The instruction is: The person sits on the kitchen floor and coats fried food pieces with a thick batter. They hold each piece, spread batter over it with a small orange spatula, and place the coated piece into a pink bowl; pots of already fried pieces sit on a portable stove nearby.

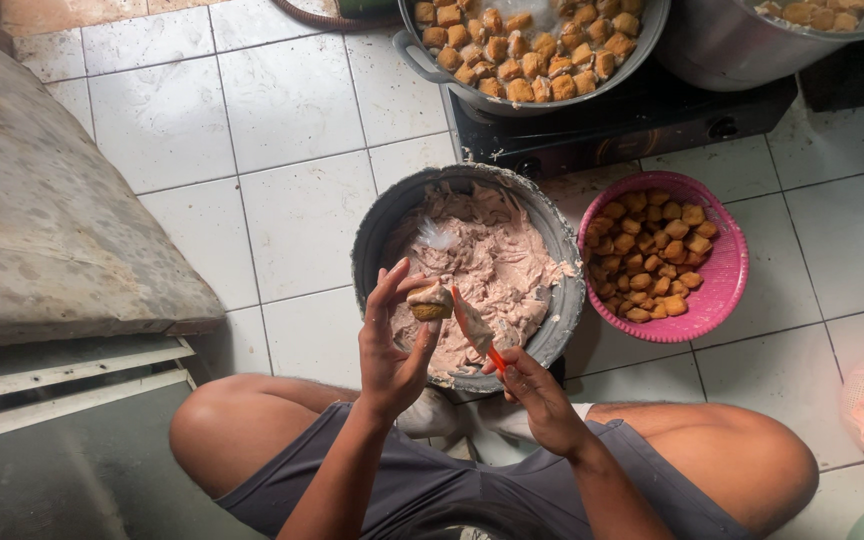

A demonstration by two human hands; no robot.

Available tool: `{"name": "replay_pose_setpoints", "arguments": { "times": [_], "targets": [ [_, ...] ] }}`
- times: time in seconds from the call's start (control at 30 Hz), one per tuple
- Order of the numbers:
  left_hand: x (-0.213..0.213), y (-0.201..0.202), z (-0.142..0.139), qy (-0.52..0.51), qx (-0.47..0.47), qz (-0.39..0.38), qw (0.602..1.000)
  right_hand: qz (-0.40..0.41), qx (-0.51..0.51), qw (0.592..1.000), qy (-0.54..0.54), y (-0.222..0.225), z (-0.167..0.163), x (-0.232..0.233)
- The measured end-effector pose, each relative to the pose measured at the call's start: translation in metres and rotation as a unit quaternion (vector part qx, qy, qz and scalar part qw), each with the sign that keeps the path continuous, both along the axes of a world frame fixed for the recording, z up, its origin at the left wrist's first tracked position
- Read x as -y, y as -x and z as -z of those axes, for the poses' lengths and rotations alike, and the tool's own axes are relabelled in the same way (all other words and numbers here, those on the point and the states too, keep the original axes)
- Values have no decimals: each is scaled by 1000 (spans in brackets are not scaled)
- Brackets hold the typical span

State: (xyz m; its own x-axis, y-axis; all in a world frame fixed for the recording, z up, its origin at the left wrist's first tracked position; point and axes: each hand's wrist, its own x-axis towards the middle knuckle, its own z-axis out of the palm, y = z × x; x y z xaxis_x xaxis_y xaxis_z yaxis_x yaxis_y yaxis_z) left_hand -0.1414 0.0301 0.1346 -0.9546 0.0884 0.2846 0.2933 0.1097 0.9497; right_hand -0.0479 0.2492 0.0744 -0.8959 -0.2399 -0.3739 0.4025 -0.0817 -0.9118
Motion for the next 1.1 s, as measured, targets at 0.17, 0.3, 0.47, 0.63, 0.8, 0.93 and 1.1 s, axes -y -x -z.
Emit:
{"name": "replay_pose_setpoints", "arguments": {
  "times": [0.17, 0.3, 0.47, 0.63, 0.8, 0.93, 1.1],
  "targets": [
    [0, -2, -2, -5, -4, 3, 1000, -5, -4, 1000, -11, 0, -4, 2],
    [1, -1, -2, -14, 7, 2, 1000, -15, -10, 1000, -17, 3, -6, 2],
    [0, -2, -1, -32, 31, 1, 999, -15, -9, 1000, -10, 2, -6, 2],
    [0, -3, -1, -25, 30, 0, 999, -16, -10, 1000, -8, 1, -3, 1],
    [0, -3, -1, -29, 25, 1, 999, -22, -7, 1000, -15, 1, -5, 1],
    [0, -4, 0, -62, 58, 8, 996, -24, -11, 1000, -12, 2, -8, 2],
    [2, -6, 5, -86, 49, 17, 995, -13, -8, 1000, -8, -1, 0, 1]
  ]
}}
